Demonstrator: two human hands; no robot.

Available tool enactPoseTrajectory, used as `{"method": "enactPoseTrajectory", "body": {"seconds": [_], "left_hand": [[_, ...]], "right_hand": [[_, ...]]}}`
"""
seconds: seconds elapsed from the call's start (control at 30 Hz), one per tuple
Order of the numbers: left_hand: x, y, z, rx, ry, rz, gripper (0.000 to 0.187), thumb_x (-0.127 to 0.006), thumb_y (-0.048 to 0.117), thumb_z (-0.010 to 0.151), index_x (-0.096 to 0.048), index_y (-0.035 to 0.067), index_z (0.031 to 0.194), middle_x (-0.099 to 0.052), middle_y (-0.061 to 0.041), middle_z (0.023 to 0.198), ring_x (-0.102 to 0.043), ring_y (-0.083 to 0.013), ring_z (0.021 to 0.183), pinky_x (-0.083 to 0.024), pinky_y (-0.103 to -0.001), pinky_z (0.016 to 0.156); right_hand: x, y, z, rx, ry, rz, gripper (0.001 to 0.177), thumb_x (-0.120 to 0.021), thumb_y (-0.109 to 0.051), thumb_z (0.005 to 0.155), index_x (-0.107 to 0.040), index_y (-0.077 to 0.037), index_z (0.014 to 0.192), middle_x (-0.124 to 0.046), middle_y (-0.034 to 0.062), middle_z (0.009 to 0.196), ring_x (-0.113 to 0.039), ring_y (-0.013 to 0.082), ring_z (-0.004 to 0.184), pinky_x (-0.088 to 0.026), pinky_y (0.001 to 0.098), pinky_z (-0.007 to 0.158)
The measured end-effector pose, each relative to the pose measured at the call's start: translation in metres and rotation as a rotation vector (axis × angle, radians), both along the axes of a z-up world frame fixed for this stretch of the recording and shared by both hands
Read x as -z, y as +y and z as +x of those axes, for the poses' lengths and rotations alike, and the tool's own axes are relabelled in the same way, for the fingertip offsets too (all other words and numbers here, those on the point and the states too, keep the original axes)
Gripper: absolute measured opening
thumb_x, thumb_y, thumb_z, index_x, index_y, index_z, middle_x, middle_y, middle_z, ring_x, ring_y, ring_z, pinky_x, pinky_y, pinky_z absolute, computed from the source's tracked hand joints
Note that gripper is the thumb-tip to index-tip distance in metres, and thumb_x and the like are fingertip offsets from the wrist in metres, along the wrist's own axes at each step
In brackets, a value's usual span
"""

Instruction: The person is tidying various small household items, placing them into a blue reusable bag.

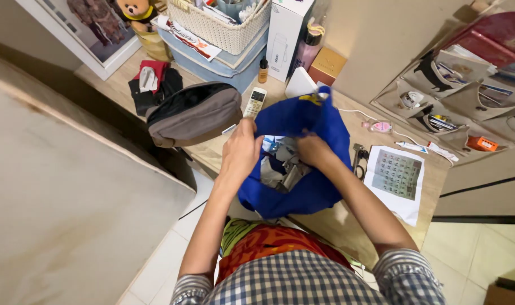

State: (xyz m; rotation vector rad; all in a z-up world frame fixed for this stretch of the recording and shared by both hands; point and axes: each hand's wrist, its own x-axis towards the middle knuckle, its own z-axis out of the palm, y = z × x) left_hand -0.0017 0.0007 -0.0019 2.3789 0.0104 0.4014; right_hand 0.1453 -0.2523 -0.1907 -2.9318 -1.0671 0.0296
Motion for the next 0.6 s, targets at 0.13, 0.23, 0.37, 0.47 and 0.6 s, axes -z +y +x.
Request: {"method": "enactPoseTrajectory", "body": {"seconds": [0.13, 0.23, 0.37, 0.47, 0.6], "left_hand": [[-0.002, 0.003, -0.011, -0.043, 0.039, -0.032, 0.025, -0.071, 0.008, 0.092, -0.055, 0.005, 0.111, -0.066, -0.018, 0.111, -0.066, -0.0415, 0.105, -0.051, -0.052, 0.084], [-0.004, 0.006, -0.017, 0.034, -0.239, 0.074, 0.021, -0.062, -0.008, 0.082, -0.062, 0.004, 0.100, -0.065, -0.015, 0.128, -0.067, -0.0395, 0.110, -0.055, -0.050, 0.085], [-0.006, 0.006, -0.019, 0.056, -0.206, 0.117, 0.026, -0.061, -0.008, 0.076, -0.071, 0.005, 0.097, -0.061, -0.016, 0.134, -0.064, -0.0389, 0.113, -0.055, -0.049, 0.081], [-0.005, 0.004, -0.018, 0.042, -0.236, 0.131, 0.033, -0.063, -0.007, 0.079, -0.073, 0.003, 0.109, -0.058, -0.017, 0.136, -0.061, -0.0380, 0.119, -0.055, -0.048, 0.087], [-0.016, -0.008, -0.016, -0.024, -0.490, 0.242, 0.031, -0.067, -0.003, 0.075, -0.072, 0.002, 0.105, -0.055, -0.022, 0.136, -0.054, -0.0420, 0.130, -0.049, -0.049, 0.103]], "right_hand": [[-0.003, 0.019, 0.002, -0.058, -0.102, -0.039, 0.052, -0.076, -0.030, 0.069, -0.070, -0.010, 0.116, -0.065, 0.0238, 0.121, -0.067, 0.0408, 0.104, -0.054, 0.0507, 0.090], [0.011, 0.023, 0.011, -0.121, -0.246, -0.102, 0.072, -0.080, -0.053, 0.057, -0.069, -0.012, 0.116, -0.065, 0.0160, 0.127, -0.063, 0.0400, 0.116, -0.046, 0.0584, 0.104], [-0.013, 0.020, 0.015, 0.204, 0.310, -0.083, 0.068, -0.070, -0.051, 0.079, -0.058, -0.023, 0.139, -0.062, 0.0136, 0.130, -0.060, 0.0342, 0.118, -0.046, 0.0459, 0.100], [-0.053, 0.016, 0.010, 0.344, 0.489, 0.087, 0.055, -0.062, -0.050, 0.087, -0.064, -0.029, 0.137, -0.065, 0.0106, 0.131, -0.061, 0.0300, 0.121, -0.046, 0.0414, 0.105], [-0.066, -0.001, 0.018, 0.001, 0.211, 0.717, 0.040, -0.073, -0.028, 0.091, -0.068, -0.005, 0.123, -0.071, 0.0178, 0.125, -0.064, 0.0306, 0.119, -0.047, 0.0402, 0.104]]}}
